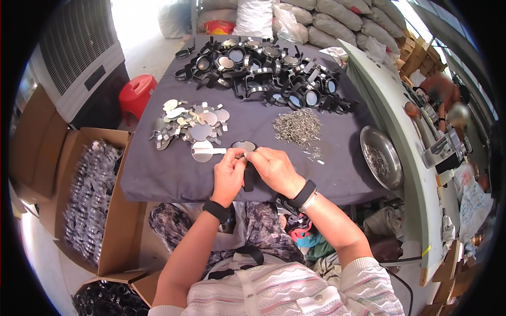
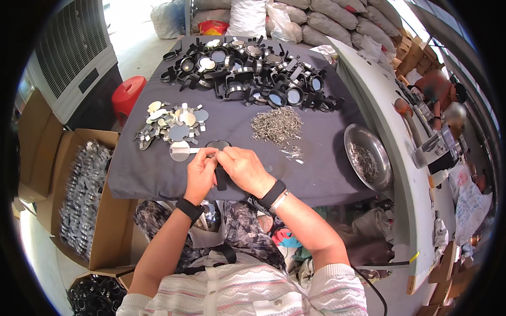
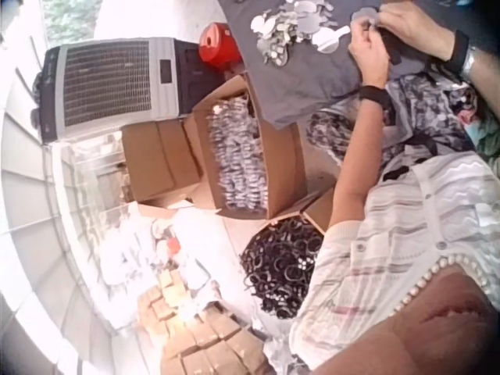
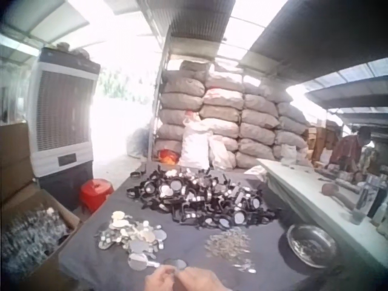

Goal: Assembling small metal and plastic mirror components into a frame and securing them.

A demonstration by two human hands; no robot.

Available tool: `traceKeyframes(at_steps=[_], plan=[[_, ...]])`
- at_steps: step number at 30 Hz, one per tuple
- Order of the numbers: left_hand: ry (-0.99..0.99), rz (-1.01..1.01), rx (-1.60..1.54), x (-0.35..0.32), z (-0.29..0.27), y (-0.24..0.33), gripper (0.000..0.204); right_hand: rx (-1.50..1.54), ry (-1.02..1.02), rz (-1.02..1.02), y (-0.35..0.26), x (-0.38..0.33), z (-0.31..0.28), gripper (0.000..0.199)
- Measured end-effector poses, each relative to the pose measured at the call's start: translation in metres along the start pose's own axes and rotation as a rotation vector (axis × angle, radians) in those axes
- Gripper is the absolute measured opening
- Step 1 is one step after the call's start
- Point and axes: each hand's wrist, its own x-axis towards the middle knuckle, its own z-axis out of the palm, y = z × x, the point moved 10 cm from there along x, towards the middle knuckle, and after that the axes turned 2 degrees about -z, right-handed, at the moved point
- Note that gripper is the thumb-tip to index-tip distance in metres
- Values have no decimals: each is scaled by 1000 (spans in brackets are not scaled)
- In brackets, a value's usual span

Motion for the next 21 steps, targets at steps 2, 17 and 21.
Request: traceKeyframes(at_steps=[2,17,21], plan=[[-24,9,0,1,4,1,13,-38,0,-40,-3,1,-1,16],[-52,-6,-73,-1,9,1,12,72,38,67,11,-8,3,9],[28,-38,-5,-3,1,-3,13,2,55,175,29,-24,-20,9]])
